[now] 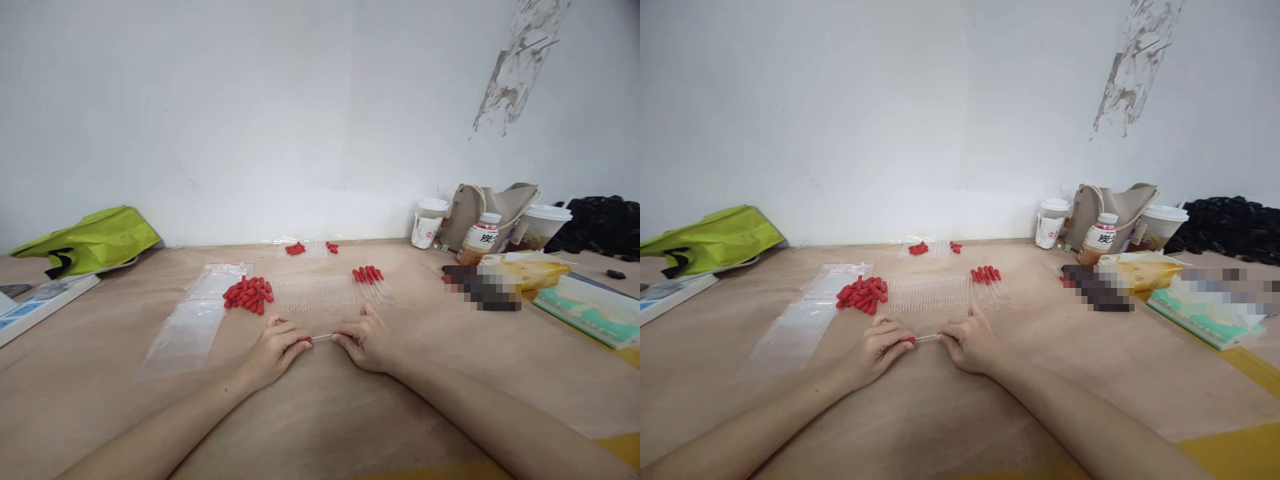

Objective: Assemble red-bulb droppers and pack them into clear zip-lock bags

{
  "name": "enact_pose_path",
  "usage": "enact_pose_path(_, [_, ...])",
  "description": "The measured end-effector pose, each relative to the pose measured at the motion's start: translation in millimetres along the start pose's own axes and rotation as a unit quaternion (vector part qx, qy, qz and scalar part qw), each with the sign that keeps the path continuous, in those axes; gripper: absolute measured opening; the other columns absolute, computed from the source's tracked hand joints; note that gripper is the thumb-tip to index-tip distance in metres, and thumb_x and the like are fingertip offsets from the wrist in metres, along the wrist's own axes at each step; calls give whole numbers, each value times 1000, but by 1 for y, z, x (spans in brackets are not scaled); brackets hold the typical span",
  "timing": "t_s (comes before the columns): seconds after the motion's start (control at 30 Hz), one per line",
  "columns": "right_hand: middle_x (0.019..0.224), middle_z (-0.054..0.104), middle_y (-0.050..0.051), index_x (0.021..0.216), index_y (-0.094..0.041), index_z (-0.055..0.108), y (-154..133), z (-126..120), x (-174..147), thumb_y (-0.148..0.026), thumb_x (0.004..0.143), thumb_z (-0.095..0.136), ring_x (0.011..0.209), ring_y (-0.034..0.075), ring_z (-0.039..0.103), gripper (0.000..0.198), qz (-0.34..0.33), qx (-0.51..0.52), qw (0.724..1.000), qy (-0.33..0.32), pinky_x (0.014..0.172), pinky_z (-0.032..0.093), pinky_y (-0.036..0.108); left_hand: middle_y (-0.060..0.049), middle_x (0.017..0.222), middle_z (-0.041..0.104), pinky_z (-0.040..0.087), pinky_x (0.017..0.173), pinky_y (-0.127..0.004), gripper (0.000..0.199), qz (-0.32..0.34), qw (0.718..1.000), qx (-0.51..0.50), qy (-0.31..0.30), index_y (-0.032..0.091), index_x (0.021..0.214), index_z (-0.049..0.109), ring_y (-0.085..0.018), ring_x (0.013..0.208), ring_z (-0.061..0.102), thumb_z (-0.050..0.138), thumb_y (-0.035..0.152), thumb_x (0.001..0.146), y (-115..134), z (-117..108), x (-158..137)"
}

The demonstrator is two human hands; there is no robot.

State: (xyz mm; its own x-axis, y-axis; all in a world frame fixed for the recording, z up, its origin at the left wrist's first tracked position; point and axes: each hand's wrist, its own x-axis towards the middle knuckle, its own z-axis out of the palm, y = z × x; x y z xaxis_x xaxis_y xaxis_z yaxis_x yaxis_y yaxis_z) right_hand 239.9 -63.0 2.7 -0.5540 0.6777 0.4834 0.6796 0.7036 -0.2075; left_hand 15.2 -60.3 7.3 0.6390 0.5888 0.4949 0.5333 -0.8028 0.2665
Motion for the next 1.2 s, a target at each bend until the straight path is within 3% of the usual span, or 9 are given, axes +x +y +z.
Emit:
enact_pose_path(0.5, [57, 61, -2, 64, -16, 55, -8, 7, 2, -22, 85, 40, 47, 7, 36, 27, -24, -15, 1000, 1, 66, 20, 28, 1, 75, 63, 30, 86, -35, 10, 27, 999, 17, -16, 19, 86, 57, -13, 71, 56, 47, 21, 85, 5, -1, 3])
enact_pose_path(0.67, [62, 61, -1, 69, -17, 58, -5, -1, 4, -24, 86, 40, 51, 8, 39, 25, -42, -39, 998, 3, 66, 19, 29, 2, 71, 63, 26, 89, -37, 12, 6, 999, 43, 17, 19, 81, 58, -12, 64, 55, 50, 27, 85, 0, -1, 2])
enact_pose_path(0.83, [73, 60, 3, 71, -19, 60, -6, -3, 2, -25, 84, 44, 71, 13, 46, 21, -109, -116, 987, 20, 66, 20, 31, 2, 65, 61, 25, 88, -38, 19, 2, 998, 67, 10, 19, 74, 59, -12, 60, 54, 49, 31, 85, -1, -4, 0])
enact_pose_path(0.93, [73, 60, 4, 72, -18, 62, -5, -6, 2, -22, 81, 46, 73, 14, 46, 19, -107, -133, 985, 10, 66, 22, 31, 1, 76, 63, 25, 88, -38, 16, -11, 997, 75, 13, 22, 87, 59, -15, 71, 56, 51, 35, 82, -2, -9, -1])
enact_pose_path(1.0, [74, 60, 4, 73, -18, 63, 4, -12, 5, -21, 81, 46, 74, 15, 48, 19, -50, -121, 991, 22, 68, 25, 30, -2, 91, 62, 25, 88, -39, 29, -44, 994, 95, 39, 23, 105, 53, -19, 85, 54, 55, 37, 79, -5, -12, -2])
enact_pose_path(1.07, [77, 61, 4, 78, -19, 64, 23, -18, 10, -22, 82, 45, 76, 15, 50, 20, 64, -85, 992, 70, 71, 29, 29, -4, 99, 59, 26, 88, -39, 41, -90, 986, 118, 72, 23, 114, 46, -22, 94, 51, 55, 39, 78, -10, -14, -2])
enact_pose_path(1.13, [79, 63, 4, 89, -18, 62, 47, -23, 16, -23, 80, 45, 75, 15, 53, 20, 203, -32, 969, 137, 68, 33, 27, -4, 100, 58, 27, 87, -39, 39, -130, 977, 137, 98, 23, 113, 46, -23, 94, 51, 53, 39, 79, -15, -14, -2])
enact_pose_path(1.2, [76, 63, 3, 97, -18, 58, 69, -25, 23, -25, 78, 48, 68, 14, 54, 23, 313, 4, 937, 154, 62, 33, 25, -4, 100, 59, 28, 86, -39, 34, -159, 967, 157, 120, 22, 109, 49, -23, 93, 51, 53, 38, 79, -20, -15, -1])
